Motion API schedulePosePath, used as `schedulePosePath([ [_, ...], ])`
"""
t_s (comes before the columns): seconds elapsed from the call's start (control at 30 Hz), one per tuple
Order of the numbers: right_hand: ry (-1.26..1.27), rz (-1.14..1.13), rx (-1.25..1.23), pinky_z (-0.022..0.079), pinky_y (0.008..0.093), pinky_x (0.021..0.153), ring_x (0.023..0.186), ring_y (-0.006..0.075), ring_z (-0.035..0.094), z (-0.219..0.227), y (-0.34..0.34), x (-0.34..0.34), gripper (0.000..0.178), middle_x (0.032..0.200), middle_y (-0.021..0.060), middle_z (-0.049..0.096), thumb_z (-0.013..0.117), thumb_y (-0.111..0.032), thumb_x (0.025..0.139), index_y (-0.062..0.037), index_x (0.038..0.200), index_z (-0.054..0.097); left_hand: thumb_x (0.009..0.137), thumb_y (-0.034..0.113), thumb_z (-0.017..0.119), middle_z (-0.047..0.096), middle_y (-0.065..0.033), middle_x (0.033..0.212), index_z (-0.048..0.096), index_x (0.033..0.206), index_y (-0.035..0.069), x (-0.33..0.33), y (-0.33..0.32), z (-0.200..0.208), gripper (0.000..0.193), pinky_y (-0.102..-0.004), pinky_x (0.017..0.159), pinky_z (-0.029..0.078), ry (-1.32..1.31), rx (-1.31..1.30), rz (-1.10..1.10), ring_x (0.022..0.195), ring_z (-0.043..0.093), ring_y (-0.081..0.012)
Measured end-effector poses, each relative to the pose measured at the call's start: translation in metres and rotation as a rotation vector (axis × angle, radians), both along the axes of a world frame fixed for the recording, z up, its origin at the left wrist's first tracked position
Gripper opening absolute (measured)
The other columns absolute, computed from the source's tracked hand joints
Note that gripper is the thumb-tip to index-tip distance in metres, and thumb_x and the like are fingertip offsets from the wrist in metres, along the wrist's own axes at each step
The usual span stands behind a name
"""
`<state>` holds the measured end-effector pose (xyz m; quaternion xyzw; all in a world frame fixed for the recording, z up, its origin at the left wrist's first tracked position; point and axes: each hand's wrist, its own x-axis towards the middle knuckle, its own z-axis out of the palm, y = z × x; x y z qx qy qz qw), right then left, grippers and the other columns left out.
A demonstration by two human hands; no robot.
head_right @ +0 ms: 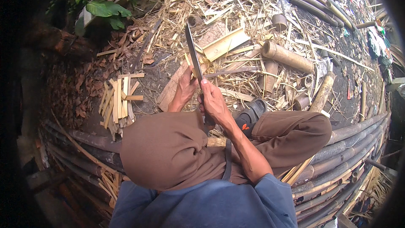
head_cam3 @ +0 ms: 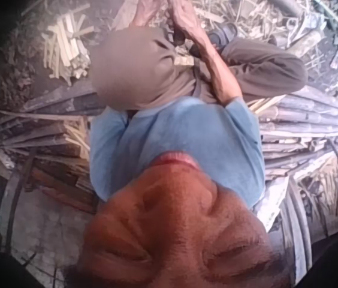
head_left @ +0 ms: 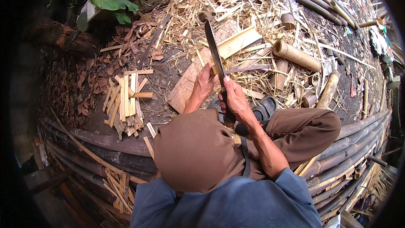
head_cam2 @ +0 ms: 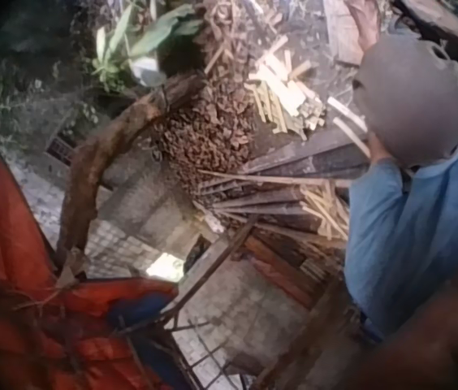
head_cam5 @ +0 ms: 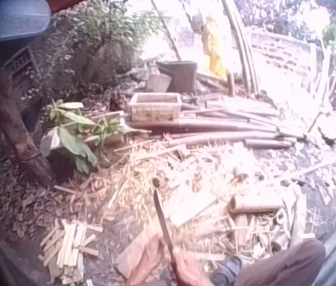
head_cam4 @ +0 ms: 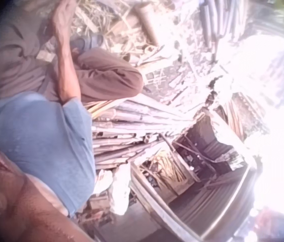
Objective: The person sits on the ground and uses a machete to split bamboo pieces into thin strips. They repeatedly position the bamboo on a wooden block, strike it with the machete, and separate the resulting strips.
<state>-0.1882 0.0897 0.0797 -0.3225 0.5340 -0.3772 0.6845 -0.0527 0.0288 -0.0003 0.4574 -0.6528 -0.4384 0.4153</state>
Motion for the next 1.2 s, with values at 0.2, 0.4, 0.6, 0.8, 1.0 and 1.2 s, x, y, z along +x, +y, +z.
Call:
schedulePosePath([
  [0.2,0.023,-0.008,-0.051,0.037,0.0233,0.04,0.045,0.0081,0.043,-0.003,0.002,0.006,0.04,0.063,-0.0007,0.046,0.037,-0.048,0.103,-0.01,0.095,0.046,0.092,0.021,0.06,0.046,-0.0098,0.084,0.05,0.112,0.006,0.002,0.002,0.0,0.027,-0.0361,0.069,0.043,0.018,-0.021,-0.002,0.074,0.049,-0.0231],
  [0.4,0.181,0.041,-0.176,0.034,0.0273,0.047,0.052,0.0069,0.036,-0.01,0.0,0.0,0.046,0.059,-0.003,0.037,0.035,-0.039,0.105,-0.0159,0.144,0.046,0.093,0.025,0.059,0.045,-0.0104,0.082,0.051,0.111,0.007,-0.001,-0.001,0.006,0.028,-0.0374,0.067,0.043,0.021,-0.033,-0.005,0.072,0.048,-0.0229],
  [0.6,0.238,0.045,-0.244,0.033,0.0276,0.05,0.054,0.0074,0.034,0.002,-0.002,0.001,0.045,0.061,-0.0029,0.034,0.035,-0.035,0.106,-0.0131,0.144,0.044,0.093,0.023,0.058,0.044,-0.0109,0.081,0.049,0.107,0.006,0.001,-0.003,0.008,0.023,-0.0384,0.067,0.043,-0.023,-0.08,-0.011,0.072,0.047,-0.0239],
  [0.8,0.385,0.096,-0.289,0.045,0.0376,0.094,0.114,0.0324,0.057,0.003,-0.005,0.004,0.045,0.121,0.0246,0.059,0.035,-0.032,0.105,-0.0111,0.144,0.043,0.093,0.021,0.058,0.047,-0.0126,0.085,0.047,0.109,0.006,0.004,-0.004,0.004,0.024,-0.0406,0.07,0.044,-0.038,-0.132,-0.005,0.075,0.05,-0.0278],
  [1.0,0.384,0.079,-0.384,0.043,0.0374,0.101,0.128,0.0344,0.05,0.023,-0.006,0.009,0.043,0.136,0.0215,0.053,0.036,-0.027,0.105,-0.0088,0.144,0.041,0.092,0.015,0.055,0.053,-0.0152,0.092,0.049,0.114,0.006,0.011,-0.011,0.008,0.025,-0.0411,0.074,0.047,-0.013,-0.193,-0.02,0.082,0.056,-0.0324],
  [1.2,0.407,0.041,-0.441,0.042,0.0379,0.103,0.128,0.034,0.049,-0.007,-0.003,0.016,0.044,0.14,0.0193,0.051,0.038,-0.025,0.104,-0.0084,0.144,0.04,0.087,0.005,0.056,0.053,-0.0159,0.09,0.049,0.107,0.005,0.009,-0.017,-0.004,0.021,-0.0423,0.075,0.046,-0.055,-0.134,0.019,0.083,0.055,-0.035],
])
